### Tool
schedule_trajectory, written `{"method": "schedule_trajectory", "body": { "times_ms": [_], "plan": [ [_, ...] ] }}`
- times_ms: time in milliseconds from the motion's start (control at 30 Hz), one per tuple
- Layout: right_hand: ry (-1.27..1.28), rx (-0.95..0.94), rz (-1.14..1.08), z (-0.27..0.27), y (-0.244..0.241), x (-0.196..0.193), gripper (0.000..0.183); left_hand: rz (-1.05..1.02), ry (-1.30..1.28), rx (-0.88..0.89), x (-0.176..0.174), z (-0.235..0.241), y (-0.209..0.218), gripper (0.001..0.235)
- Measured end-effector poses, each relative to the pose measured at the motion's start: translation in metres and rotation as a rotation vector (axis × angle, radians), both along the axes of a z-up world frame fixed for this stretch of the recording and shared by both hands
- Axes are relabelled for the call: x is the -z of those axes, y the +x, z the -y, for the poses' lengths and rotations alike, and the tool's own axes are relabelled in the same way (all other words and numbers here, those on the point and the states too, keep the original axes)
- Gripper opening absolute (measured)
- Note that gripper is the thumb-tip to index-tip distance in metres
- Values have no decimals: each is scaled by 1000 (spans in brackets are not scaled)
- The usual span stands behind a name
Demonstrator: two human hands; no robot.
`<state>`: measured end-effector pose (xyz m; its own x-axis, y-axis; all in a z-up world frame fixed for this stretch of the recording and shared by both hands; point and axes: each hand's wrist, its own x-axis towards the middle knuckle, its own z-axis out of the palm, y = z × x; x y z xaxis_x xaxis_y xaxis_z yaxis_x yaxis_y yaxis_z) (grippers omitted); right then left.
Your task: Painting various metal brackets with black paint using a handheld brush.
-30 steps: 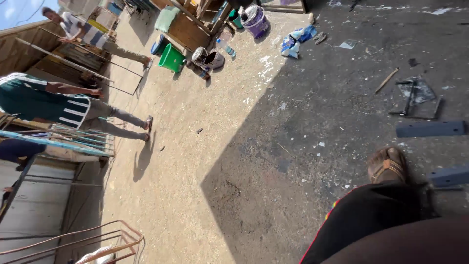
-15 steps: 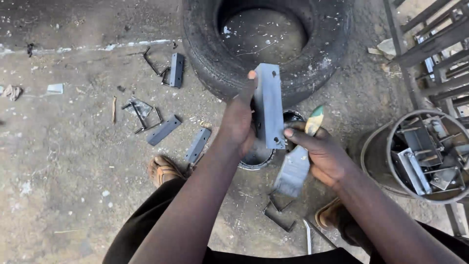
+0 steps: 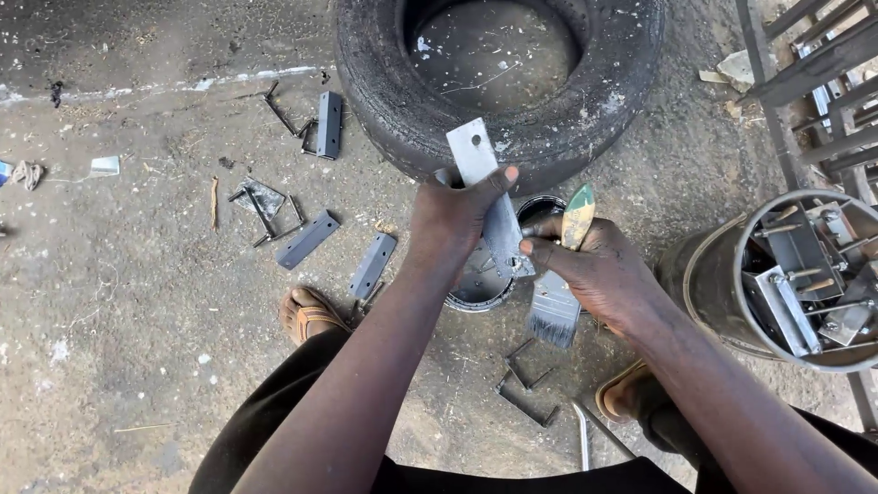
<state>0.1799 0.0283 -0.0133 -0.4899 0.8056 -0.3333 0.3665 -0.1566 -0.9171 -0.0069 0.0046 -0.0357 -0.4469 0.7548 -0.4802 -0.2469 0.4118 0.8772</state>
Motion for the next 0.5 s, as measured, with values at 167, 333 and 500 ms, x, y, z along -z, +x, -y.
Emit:
{"method": "schedule_trajectory", "body": {
  "times_ms": [167, 333, 500],
  "plan": [
    [-45, 106, 184, -8, -2, -47, 50, -59, -20, -106, -20, -1, 0, 72],
    [-247, 118, 433, -9, 1, -60, 68, -145, -164, -250, -19, -7, -1, 54],
    [-143, 123, 199, -2, -1, -70, 31, -40, -116, -323, -18, -7, -1, 47]
  ]
}}
